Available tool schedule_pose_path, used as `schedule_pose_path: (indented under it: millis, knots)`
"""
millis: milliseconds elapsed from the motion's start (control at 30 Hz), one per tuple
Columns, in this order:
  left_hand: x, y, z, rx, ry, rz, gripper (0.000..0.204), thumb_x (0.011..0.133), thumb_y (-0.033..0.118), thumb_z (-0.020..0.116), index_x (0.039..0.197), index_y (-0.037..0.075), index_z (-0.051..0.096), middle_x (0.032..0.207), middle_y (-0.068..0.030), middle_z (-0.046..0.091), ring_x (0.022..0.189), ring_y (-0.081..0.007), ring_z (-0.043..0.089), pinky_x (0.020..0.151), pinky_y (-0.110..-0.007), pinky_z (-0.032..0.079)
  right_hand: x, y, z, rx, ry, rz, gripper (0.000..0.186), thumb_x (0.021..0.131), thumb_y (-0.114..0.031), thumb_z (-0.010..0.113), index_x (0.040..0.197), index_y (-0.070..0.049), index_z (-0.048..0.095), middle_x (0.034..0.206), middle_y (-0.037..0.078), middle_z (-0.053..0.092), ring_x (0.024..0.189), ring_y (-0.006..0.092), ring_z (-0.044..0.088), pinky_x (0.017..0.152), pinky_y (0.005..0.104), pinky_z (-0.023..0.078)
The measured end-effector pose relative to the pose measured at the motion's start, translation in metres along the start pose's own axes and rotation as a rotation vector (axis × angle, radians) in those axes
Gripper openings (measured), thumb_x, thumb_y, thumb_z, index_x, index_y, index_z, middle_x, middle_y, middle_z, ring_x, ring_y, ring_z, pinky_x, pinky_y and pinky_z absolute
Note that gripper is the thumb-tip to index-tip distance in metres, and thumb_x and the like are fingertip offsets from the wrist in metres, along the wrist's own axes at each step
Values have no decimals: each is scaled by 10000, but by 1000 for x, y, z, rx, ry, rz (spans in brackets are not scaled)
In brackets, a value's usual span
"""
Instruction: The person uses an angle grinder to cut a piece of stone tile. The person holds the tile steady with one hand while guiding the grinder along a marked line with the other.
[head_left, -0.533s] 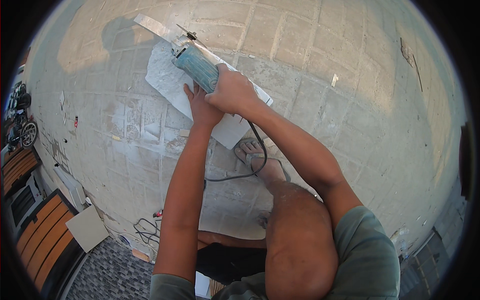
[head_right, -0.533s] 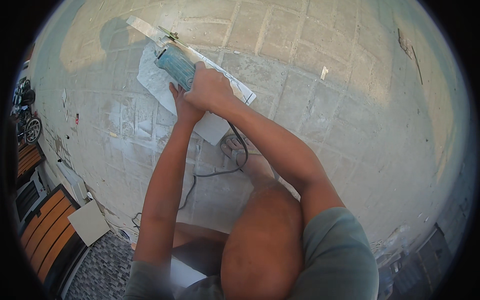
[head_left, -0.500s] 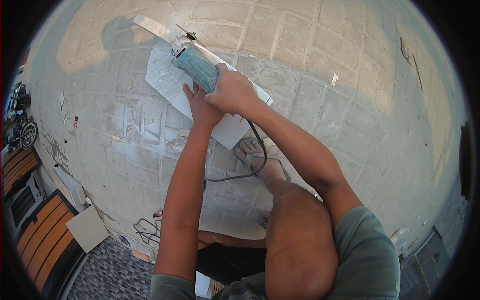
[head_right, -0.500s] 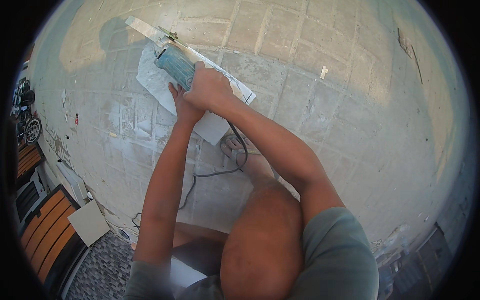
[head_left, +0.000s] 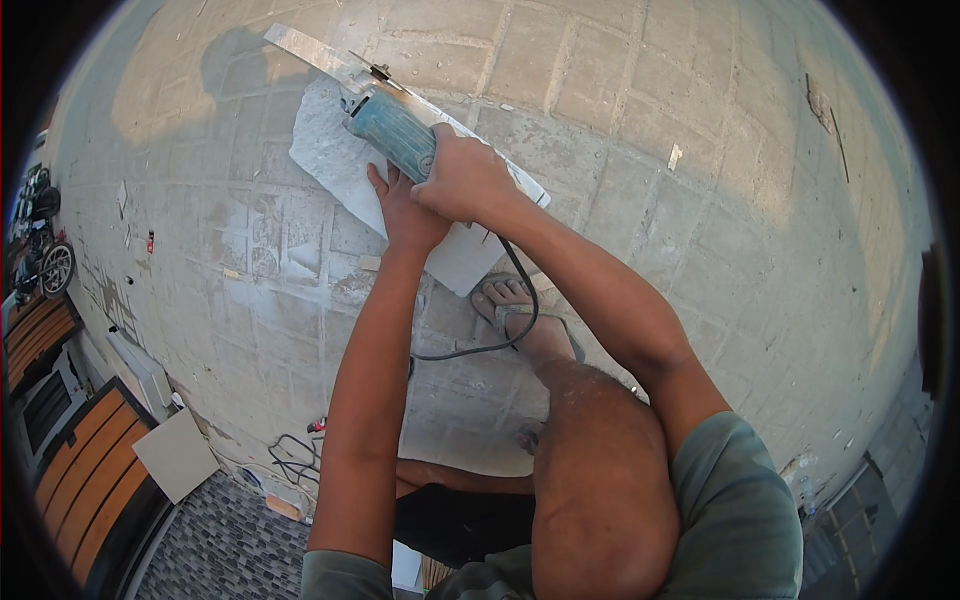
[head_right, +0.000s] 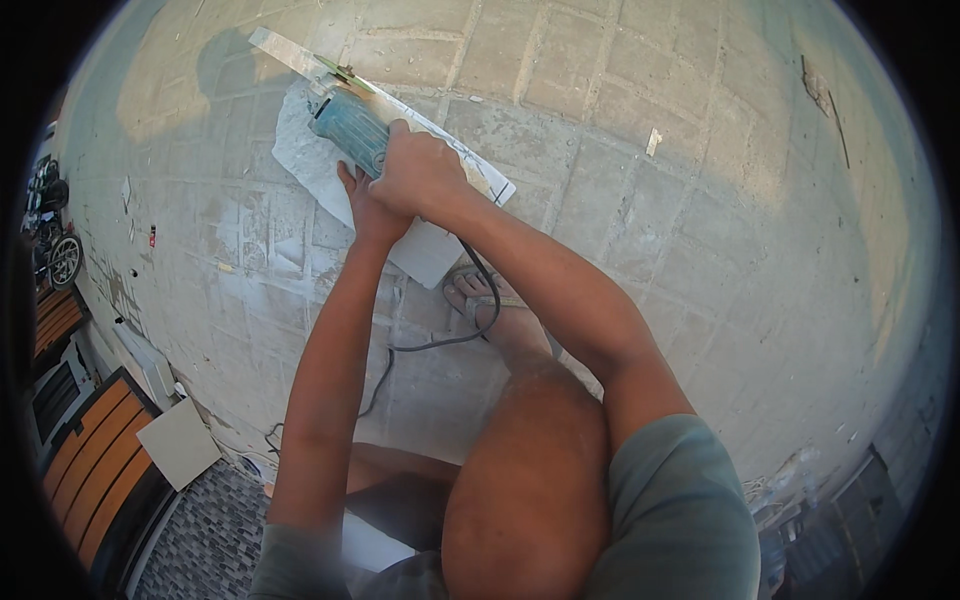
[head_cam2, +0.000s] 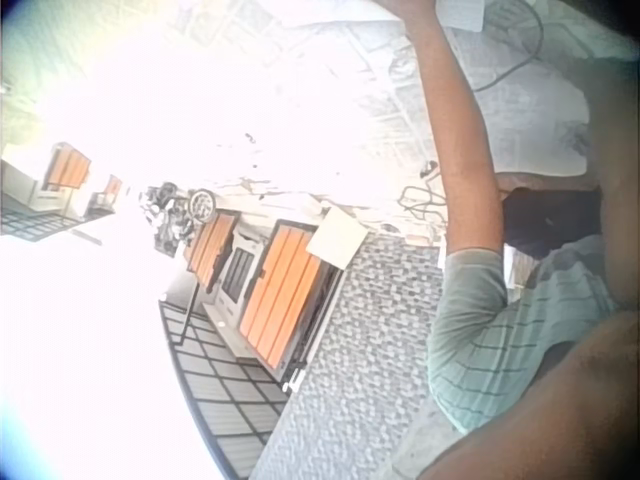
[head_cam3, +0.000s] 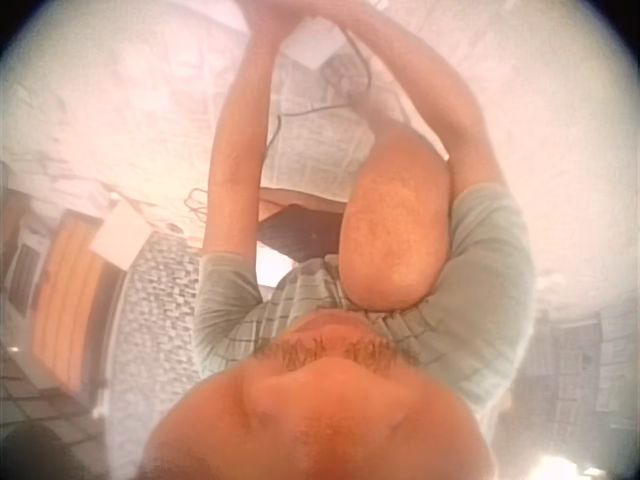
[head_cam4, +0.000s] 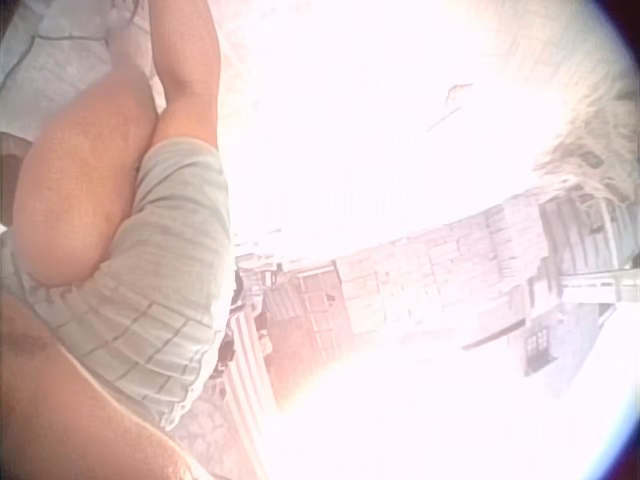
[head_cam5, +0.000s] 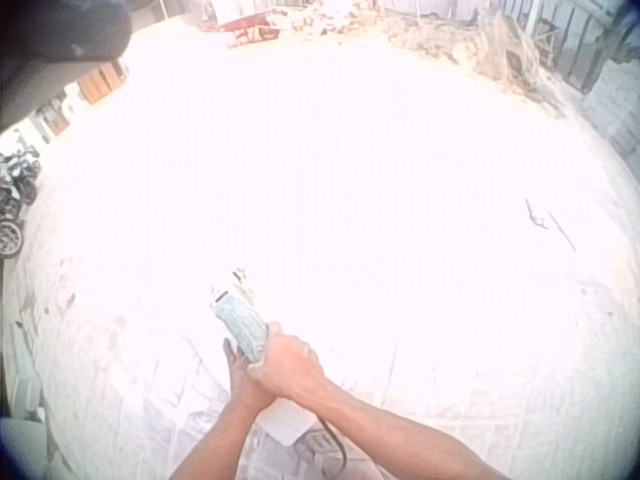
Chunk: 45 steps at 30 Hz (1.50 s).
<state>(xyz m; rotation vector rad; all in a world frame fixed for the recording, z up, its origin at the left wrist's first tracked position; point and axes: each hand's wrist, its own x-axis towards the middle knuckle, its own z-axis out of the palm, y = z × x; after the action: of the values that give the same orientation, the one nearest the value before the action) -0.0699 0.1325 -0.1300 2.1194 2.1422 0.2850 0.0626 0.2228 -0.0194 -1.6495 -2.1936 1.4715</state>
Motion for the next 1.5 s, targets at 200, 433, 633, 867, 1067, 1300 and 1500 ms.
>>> schedule_pose_path:
  millis: [200, 433, 633, 867, 1067, 1300, 1500]
  knots:
    - [0, 2, -3, -26, 12, -9, 576, 847, 382, 727, 1362, 132, 661, 1392, -176, 652, 1458, -432, 415, 1249, -676, 58, 2, 1, 1, -1, -14, 3, 746, 714, -292, 766, 1334, 58, 543, 1072, 294, 728, 1034, 442, 724, 917, 478, 586]
    - [3, 7, -5, -14, -31, -45, 598, 860, 387, 718, 1396, 135, 636, 1421, -182, 631, 1480, -426, 388, 1254, -671, 17, 6, 3, 3, -25, 3, -19, 725, 717, -308, 765, 1310, 53, 555, 1075, 291, 727, 1032, 446, 723, 917, 481, 585]
    - [2, 7, -9, -31, -66, -54, 627, 841, 363, 741, 1411, 128, 626, 1442, -188, 615, 1489, -439, 374, 1248, -681, -9, 9, 3, 3, -17, 5, -19, 686, 716, -305, 761, 1275, 46, 576, 1064, 289, 730, 1027, 445, 724, 909, 488, 588]
    - [5, 13, -13, 3, -112, -73, 638, 833, 356, 749, 1414, 126, 620, 1450, -199, 604, 1500, -461, 349, 1245, -685, -15, 9, 5, 0, 20, -35, 0, 705, 704, -304, 768, 1286, 43, 575, 1060, 294, 731, 1025, 450, 723, 905, 495, 590]
    - [4, 8, -11, -34, -70, -63, 642, 839, 383, 751, 1412, 126, 617, 1453, -206, 587, 1513, -455, 327, 1242, -685, -19, 9, 5, 1, -11, -19, -22, 732, 692, -316, 770, 1291, 55, 573, 1060, 302, 728, 1024, 453, 721, 910, 492, 587]
    - [3, 7, -8, -69, -47, -60, 673, 838, 410, 756, 1428, 124, 603, 1461, -205, 573, 1516, -446, 324, 1233, -700, -17, 8, 9, 2, -15, -13, -36, 756, 681, -316, 772, 1297, 72, 569, 1060, 305, 727, 1023, 455, 721, 909, 488, 587]
    - [4, 8, -7, -64, -49, -62, 673, 837, 402, 757, 1433, 132, 602, 1471, -198, 571, 1517, -446, 323, 1230, -707, -16, 9, 9, 2, -9, -6, -37, 743, 685, -316, 771, 1291, 66, 576, 1059, 307, 726, 1023, 458, 719, 910, 490, 587]
